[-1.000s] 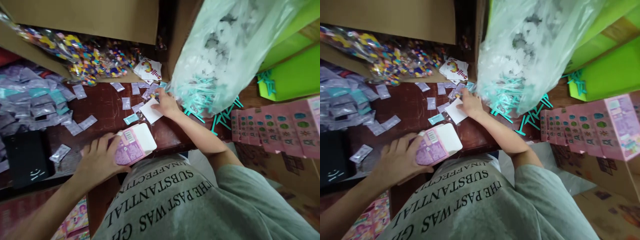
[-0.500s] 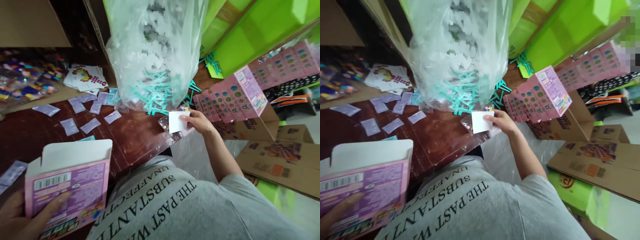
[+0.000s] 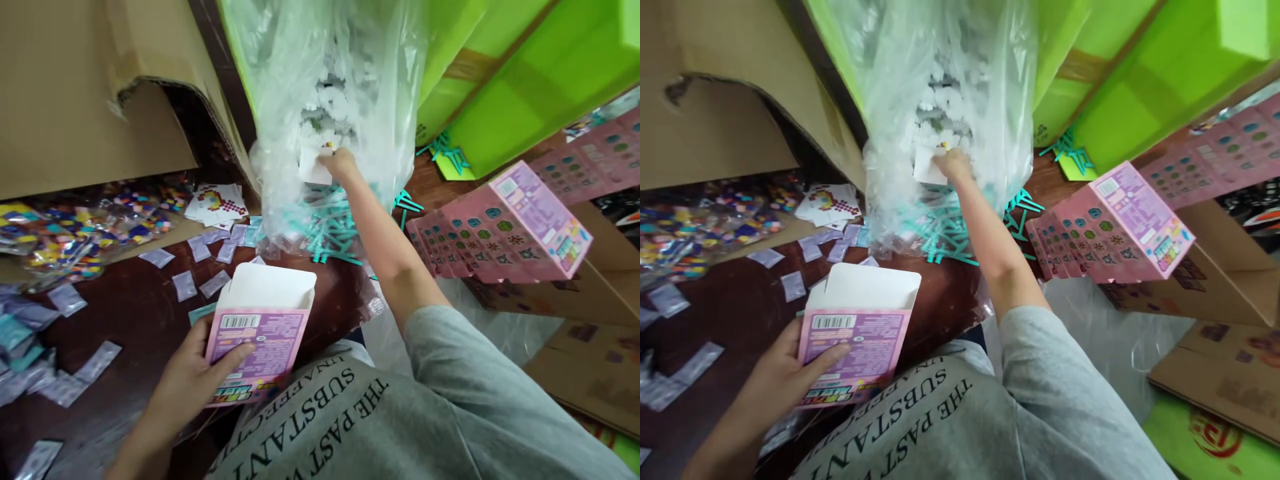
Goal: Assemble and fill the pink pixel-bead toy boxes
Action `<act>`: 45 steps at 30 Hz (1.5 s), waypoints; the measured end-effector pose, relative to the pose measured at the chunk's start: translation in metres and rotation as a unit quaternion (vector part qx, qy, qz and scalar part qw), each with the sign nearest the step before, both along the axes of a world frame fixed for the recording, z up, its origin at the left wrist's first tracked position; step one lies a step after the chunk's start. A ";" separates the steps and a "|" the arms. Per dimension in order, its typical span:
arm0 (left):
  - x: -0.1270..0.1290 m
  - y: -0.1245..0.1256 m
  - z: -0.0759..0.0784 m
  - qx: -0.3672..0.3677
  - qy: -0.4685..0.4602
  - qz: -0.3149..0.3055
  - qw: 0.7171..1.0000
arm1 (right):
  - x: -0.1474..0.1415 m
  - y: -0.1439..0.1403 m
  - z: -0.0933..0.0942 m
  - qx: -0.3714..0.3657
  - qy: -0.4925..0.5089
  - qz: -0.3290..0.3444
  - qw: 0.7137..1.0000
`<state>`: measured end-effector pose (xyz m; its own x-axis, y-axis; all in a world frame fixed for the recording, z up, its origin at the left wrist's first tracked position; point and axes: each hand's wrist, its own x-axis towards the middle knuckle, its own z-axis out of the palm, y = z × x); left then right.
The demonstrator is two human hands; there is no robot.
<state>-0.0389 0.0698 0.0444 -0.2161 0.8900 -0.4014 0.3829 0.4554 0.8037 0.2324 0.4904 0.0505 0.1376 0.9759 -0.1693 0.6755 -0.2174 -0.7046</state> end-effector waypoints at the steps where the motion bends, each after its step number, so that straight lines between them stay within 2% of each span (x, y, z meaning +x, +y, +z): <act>1: -0.002 -0.002 -0.001 -0.016 -0.008 0.017 1.000 | -0.004 -0.002 -0.006 0.004 -0.039 0.014 0.999; 4: -0.010 -0.007 -0.005 -0.047 -0.021 0.048 0.998 | 0.003 -0.012 -0.015 0.044 -0.087 0.057 0.994; 7: -0.015 -0.009 -0.008 -0.032 -0.027 0.056 0.998 | 0.029 -0.020 -0.004 0.089 -0.092 0.090 0.988; 9: -0.018 -0.010 -0.009 -0.027 -0.034 0.059 0.997 | 0.052 -0.030 0.019 0.141 -0.065 0.097 0.983; 11: -0.022 -0.013 -0.009 -0.021 -0.034 0.066 0.997 | 0.075 -0.050 0.053 0.199 0.013 0.114 0.973; 13: -0.027 -0.017 -0.007 -0.008 -0.016 0.074 0.997 | 0.091 -0.082 0.092 0.224 0.121 0.154 0.955; 15: -0.029 -0.020 -0.003 0.017 0.008 0.078 0.997 | 0.093 -0.118 0.122 0.191 0.206 0.223 0.934; 17: -0.026 -0.019 0.000 0.033 0.005 0.064 0.997 | 0.079 -0.152 0.137 0.085 0.242 0.307 0.917; 18: -0.023 -0.017 0.002 0.037 -0.014 0.050 0.998 | 0.068 -0.165 0.138 0.014 0.242 0.342 0.908; 20: -0.015 -0.014 0.003 0.035 -0.079 0.012 0.996 | 0.040 -0.183 0.128 -0.108 0.220 0.384 0.890; 22: -0.009 -0.014 0.003 0.036 -0.138 -0.020 0.990 | 0.015 -0.187 0.110 -0.144 0.199 0.405 0.881; 25: -0.004 -0.021 0.001 0.046 -0.177 -0.029 0.983 | -0.008 -0.182 0.089 -0.053 0.173 0.421 0.889; 27: -0.002 -0.025 -0.002 0.045 -0.191 -0.004 0.981 | -0.016 -0.184 0.087 0.024 0.145 0.426 0.893; 29: 0.002 -0.027 -0.006 0.037 -0.212 0.035 0.976 | -0.024 -0.194 0.089 0.067 0.118 0.444 0.886; 32: 0.007 -0.026 -0.011 0.030 -0.248 0.080 0.965 | -0.038 -0.215 0.090 0.064 0.105 0.490 0.863; 35: 0.009 -0.025 -0.011 0.056 -0.265 0.074 0.960 | -0.046 -0.223 0.083 0.017 0.117 0.530 0.840; 36: 0.009 -0.025 -0.010 0.066 -0.267 0.064 0.959 | -0.047 -0.221 0.082 0.005 0.130 0.525 0.841; 38: 0.007 -0.027 -0.008 0.081 -0.271 0.045 0.958 | -0.045 -0.214 0.083 0.006 0.160 0.480 0.862; 41: 0.006 -0.029 -0.006 0.085 -0.275 0.045 0.957 | -0.041 -0.208 0.095 0.073 0.150 0.412 0.896; 45: 0.009 -0.026 -0.007 0.072 -0.279 0.106 0.952 | -0.039 -0.221 0.105 0.176 0.063 0.416 0.890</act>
